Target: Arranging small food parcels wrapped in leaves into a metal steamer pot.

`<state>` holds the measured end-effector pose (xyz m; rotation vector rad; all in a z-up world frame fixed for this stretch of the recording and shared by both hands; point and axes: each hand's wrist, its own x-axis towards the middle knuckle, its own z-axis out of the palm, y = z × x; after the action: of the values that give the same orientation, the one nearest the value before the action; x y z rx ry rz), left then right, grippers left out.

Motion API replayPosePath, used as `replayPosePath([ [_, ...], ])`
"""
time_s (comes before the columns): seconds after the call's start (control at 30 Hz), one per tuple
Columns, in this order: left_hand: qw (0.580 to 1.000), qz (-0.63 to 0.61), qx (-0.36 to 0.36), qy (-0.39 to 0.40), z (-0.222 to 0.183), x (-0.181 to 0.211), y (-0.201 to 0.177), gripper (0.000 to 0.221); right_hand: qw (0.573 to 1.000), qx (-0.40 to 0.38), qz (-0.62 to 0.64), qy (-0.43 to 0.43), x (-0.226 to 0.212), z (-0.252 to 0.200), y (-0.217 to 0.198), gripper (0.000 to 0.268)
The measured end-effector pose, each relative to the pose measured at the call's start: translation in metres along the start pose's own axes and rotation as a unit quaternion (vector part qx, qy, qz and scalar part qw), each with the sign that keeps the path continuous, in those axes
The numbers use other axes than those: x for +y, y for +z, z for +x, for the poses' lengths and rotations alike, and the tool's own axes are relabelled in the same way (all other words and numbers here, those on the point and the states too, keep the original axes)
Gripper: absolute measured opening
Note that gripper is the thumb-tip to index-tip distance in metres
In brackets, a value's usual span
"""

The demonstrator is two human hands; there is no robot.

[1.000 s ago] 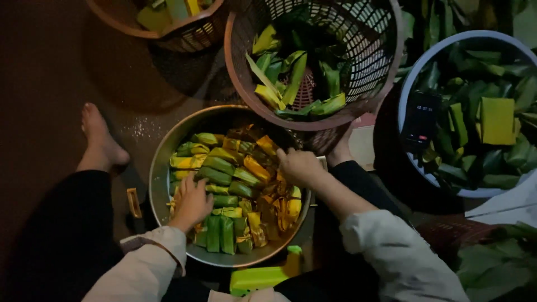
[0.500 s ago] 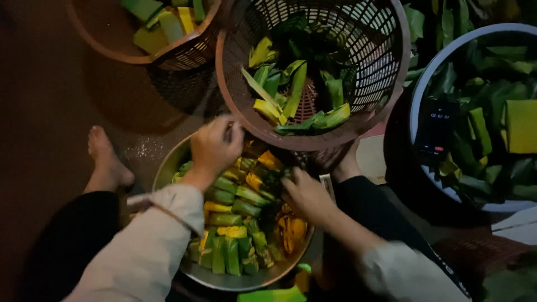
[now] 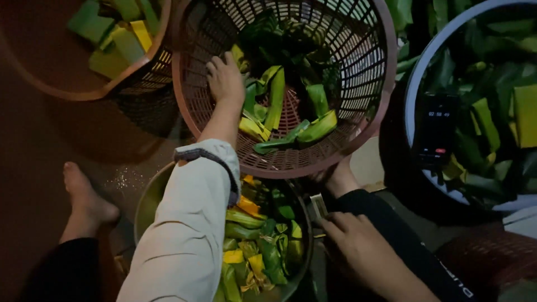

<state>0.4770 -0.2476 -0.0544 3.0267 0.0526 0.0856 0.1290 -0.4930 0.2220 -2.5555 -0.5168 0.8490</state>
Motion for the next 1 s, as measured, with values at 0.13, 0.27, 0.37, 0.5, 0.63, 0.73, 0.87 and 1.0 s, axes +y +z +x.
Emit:
replayPosePath([
  [0.13, 0.989, -0.102, -0.103, -0.01, -0.007, 0.009, -0.052, 0.048, 0.996, 0.019, 0.083, 0.01, -0.021, 0.009, -0.003, 0.039],
  [0.27, 0.985, -0.104, -0.132, 0.04, -0.013, 0.025, -0.062, 0.043, 0.992, -0.007, 0.126, 0.023, -0.019, 0.01, 0.0, 0.035],
  [0.37, 0.99, -0.107, -0.092, 0.032, -0.011, 0.022, -0.025, 0.062, 0.993, -0.008, 0.113, 0.03, -0.014, 0.014, 0.0, 0.036],
  [0.5, 0.978, -0.124, -0.166, 0.016, -0.006, 0.02, -0.027, 0.079, 0.991, 0.025, 0.13, 0.035, -0.01, 0.02, -0.002, 0.035],
  [0.63, 0.938, -0.307, -0.146, -0.068, -0.023, 0.014, -0.062, 0.057, 0.991, 0.045, 0.122, 0.041, -0.009, 0.02, -0.005, 0.03],
  [0.73, 0.779, -0.573, -0.237, -0.091, -0.088, 0.014, -0.156, 0.057, 0.967, 0.089, 0.225, 0.083, -0.024, 0.016, -0.014, 0.028],
  [0.87, 0.5, -0.782, -0.365, 0.071, -0.229, 0.021, -0.262, 0.043, 0.741, 0.049, 0.654, 0.146, -0.039, 0.006, 0.015, 0.054],
  [1.0, 0.564, -0.724, -0.367, 0.152, -0.32, 0.037, -0.337, 0.052, 0.742, -0.01, 0.664, 0.098, -0.051, -0.032, 0.034, 0.059],
])
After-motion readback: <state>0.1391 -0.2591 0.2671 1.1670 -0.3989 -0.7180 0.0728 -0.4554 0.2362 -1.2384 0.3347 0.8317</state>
